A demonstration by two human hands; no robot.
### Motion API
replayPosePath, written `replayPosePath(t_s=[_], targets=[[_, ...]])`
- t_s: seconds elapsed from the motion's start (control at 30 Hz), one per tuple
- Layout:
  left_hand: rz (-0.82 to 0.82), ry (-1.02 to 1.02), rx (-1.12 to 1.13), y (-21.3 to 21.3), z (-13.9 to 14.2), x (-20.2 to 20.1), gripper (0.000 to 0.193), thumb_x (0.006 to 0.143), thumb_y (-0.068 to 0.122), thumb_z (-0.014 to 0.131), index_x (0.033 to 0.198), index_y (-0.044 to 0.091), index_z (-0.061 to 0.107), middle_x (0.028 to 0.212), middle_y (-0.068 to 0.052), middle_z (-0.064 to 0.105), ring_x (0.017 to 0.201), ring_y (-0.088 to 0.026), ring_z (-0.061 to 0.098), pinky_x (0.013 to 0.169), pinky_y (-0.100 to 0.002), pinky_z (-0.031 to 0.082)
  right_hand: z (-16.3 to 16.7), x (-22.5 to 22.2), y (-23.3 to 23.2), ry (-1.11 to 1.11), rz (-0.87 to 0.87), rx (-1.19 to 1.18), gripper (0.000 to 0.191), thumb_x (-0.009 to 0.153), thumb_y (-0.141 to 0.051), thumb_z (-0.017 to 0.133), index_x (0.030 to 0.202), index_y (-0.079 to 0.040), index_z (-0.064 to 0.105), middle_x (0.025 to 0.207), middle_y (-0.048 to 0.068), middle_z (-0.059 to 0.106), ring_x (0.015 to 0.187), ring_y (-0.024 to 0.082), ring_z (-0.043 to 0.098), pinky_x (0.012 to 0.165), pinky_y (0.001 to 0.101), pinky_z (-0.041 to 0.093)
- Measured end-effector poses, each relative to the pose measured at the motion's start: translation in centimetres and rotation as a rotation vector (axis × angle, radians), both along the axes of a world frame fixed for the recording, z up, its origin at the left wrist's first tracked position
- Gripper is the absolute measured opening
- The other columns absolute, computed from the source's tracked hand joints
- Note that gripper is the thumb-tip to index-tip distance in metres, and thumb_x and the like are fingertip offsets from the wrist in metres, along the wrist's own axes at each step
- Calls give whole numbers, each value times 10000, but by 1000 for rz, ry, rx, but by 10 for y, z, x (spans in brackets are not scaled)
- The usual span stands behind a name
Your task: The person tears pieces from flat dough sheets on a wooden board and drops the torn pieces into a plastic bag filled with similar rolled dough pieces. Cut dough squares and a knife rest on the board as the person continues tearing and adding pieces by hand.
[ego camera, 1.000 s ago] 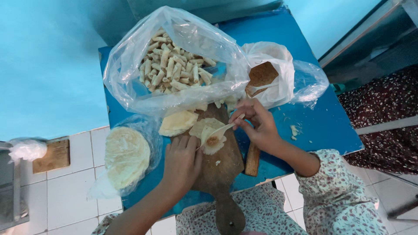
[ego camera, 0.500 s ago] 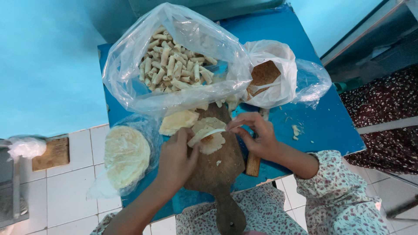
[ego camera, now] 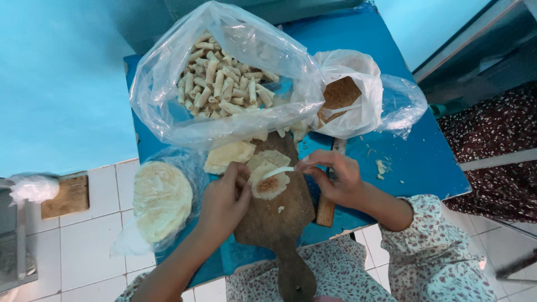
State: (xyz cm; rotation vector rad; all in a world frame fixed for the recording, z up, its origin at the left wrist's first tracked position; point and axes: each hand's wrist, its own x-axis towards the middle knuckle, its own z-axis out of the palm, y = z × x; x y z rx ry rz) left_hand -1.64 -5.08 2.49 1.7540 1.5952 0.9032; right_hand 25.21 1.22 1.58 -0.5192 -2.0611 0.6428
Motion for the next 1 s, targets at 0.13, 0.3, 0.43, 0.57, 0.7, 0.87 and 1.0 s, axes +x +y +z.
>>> replayPosePath(t_s=[0.13, 0.3, 0.43, 0.57, 0.7, 0.87, 1.0], targets=[[1, -20, -64, 1, 2, 0, 274, 877, 83, 665, 1128, 77, 554, 724, -116, 700, 621, -331, 707, 534, -461, 518, 4, 6, 1, 23, -11, -10, 349, 924, 138, 681, 1199, -12, 527, 1032, 163, 726, 971, 243, 763, 814, 354, 635], [-2, 113, 23, -2, 8, 2, 302, 848, 116, 711, 1111, 73, 569, 753, -121, 693, 702, -347, 697, 609, -479, 527, 24, 34, 13, 315, -407, 76, 363, 1066, 194, 574, 1301, -42, 428, 1111, 159, 626, 927, 206, 677, 803, 302, 593], [5, 146, 58, -4, 12, 5, 321, 843, 120, 712, 1127, 67, 571, 802, -127, 681, 765, -350, 686, 658, -483, 527, 32, 42, 14, 392, -493, -7, 339, 1118, 178, 562, 1341, -27, 409, 1114, 131, 625, 945, 171, 662, 809, 285, 595], [-14, 138, 103, -5, 13, 4, 322, 845, 107, 702, 1132, 62, 562, 831, -130, 681, 788, -351, 686, 664, -478, 527, 19, 21, 8, 166, -145, -61, 332, 989, 169, 572, 1243, -15, 463, 1107, 166, 618, 1017, 216, 700, 818, 321, 628], [-15, 132, 67, -5, 10, 3, 316, 859, 111, 694, 1143, 67, 562, 822, -120, 683, 777, -343, 689, 660, -477, 528, 4, 6, 1, -152, 30, 246, 301, 898, 84, 662, 1145, -14, 521, 1099, 188, 716, 969, 321, 740, 787, 428, 598], [-12, 157, 22, -3, 6, 2, 304, 862, 113, 688, 1138, 77, 566, 795, -113, 681, 764, -339, 687, 647, -484, 523, 3, 0, 0, -158, 345, 577, 334, 865, 11, 680, 1157, 12, 517, 1083, 239, 687, 888, 405, 720, 786, 510, 597], [-20, 163, 19, -3, 6, 2, 297, 862, 114, 689, 1131, 82, 566, 783, -107, 683, 749, -333, 691, 646, -476, 528, 9, -1, -7, -166, 383, 696, 339, 965, -33, 731, 1200, 3, 489, 1114, 246, 673, 909, 384, 720, 797, 496, 599]])
